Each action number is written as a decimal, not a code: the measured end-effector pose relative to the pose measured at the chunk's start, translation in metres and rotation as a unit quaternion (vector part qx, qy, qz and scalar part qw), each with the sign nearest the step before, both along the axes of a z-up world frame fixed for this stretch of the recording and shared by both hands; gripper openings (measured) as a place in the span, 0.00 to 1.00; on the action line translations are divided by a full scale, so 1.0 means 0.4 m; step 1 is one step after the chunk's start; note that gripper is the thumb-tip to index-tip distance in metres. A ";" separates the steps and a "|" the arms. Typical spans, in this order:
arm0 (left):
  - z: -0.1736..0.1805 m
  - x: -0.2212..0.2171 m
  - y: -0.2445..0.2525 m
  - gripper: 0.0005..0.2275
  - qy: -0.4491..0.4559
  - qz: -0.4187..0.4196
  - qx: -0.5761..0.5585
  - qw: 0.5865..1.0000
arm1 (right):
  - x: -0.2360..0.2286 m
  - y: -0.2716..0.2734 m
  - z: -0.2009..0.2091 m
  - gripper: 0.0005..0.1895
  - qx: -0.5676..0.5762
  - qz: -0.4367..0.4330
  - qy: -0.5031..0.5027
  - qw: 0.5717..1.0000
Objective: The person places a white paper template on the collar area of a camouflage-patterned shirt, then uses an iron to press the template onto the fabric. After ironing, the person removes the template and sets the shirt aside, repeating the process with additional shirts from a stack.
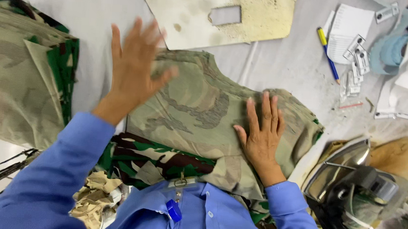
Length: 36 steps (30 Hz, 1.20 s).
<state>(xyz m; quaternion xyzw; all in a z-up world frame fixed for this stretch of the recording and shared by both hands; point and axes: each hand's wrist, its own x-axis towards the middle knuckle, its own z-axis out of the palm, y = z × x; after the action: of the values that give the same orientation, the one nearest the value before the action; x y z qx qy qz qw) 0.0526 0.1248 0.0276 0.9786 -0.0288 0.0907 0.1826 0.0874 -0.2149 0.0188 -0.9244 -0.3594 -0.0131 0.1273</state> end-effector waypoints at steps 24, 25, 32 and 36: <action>0.001 -0.093 -0.118 0.07 0.169 0.152 -0.378 0.897 | -0.032 -0.209 0.032 0.13 0.245 -0.300 0.405 0.828; -0.002 -0.083 -0.121 0.07 0.126 0.140 -0.337 0.923 | -0.025 -0.204 0.035 0.13 0.203 -0.324 0.371 0.846; -0.023 -0.045 -0.128 0.18 -0.069 0.083 0.067 0.992 | 0.037 -0.197 -0.073 0.23 0.079 -0.334 0.296 0.891; -0.026 -0.075 -0.223 0.12 -0.127 0.035 0.074 0.989 | 0.030 -0.210 -0.071 0.22 0.081 -0.347 0.326 0.876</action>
<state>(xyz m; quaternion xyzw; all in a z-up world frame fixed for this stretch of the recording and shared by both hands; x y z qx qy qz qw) 0.0225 0.0355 0.0173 0.9702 -0.0240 0.2185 0.1016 0.0995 -0.2989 -0.0097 -0.9282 0.0481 0.2166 0.2985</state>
